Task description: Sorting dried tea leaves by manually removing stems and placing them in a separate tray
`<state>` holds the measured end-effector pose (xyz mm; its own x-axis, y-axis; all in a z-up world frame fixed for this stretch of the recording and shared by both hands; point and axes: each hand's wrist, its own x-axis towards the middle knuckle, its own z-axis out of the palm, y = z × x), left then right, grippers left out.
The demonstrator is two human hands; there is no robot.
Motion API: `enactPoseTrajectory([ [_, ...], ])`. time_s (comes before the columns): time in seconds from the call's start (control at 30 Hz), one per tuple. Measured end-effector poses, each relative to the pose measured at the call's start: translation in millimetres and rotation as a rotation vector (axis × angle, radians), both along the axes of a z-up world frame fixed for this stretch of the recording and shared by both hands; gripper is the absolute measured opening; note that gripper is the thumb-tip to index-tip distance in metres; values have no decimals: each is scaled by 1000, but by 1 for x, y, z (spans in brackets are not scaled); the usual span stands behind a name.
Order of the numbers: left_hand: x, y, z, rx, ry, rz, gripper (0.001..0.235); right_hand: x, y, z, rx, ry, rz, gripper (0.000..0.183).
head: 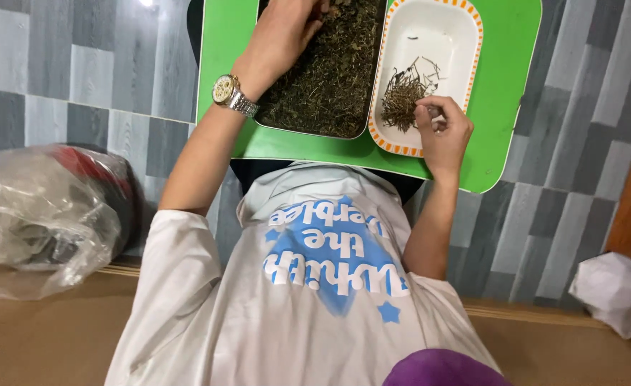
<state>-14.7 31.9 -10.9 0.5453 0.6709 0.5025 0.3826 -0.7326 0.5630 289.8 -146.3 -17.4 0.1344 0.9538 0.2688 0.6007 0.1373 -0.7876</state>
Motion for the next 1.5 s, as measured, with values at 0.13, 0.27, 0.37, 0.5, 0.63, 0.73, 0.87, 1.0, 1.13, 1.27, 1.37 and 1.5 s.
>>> enactPoseTrajectory([
  [0.13,-6,-6,2,-18,-32,13,35,-1,1,0,-11,-4,6,20],
  [0.27,-7,-9,1,-82,54,35,28,-1,1,1,-32,9,-21,9],
  [0.37,0,-5,-14,-86,211,82,19,-2,1,1,-26,18,-22,13],
  [0.5,17,-3,-20,15,420,147,30,-3,0,2,-26,13,-28,9],
  [0.63,22,13,-31,145,391,186,15,-4,0,3,-27,29,-36,10],
  [0.73,21,28,-46,115,416,221,19,-4,0,3,-29,41,-36,10],
  [0.87,19,29,-47,-4,438,165,5,-5,0,5,-31,50,-18,25],
  [1.0,17,28,-38,-67,447,149,4,-5,0,5,-34,33,-21,25],
  [1.13,7,24,-30,-78,319,99,11,-3,0,3,-23,30,-16,25],
  [1.27,1,21,-20,-121,231,50,12,-2,0,2,-23,2,-19,20],
  [1.37,-3,21,-10,-179,172,7,5,-3,0,3,-24,-7,-21,16],
  [1.5,-3,22,-5,-215,84,-24,14,-4,0,6,-32,-3,-20,17],
])
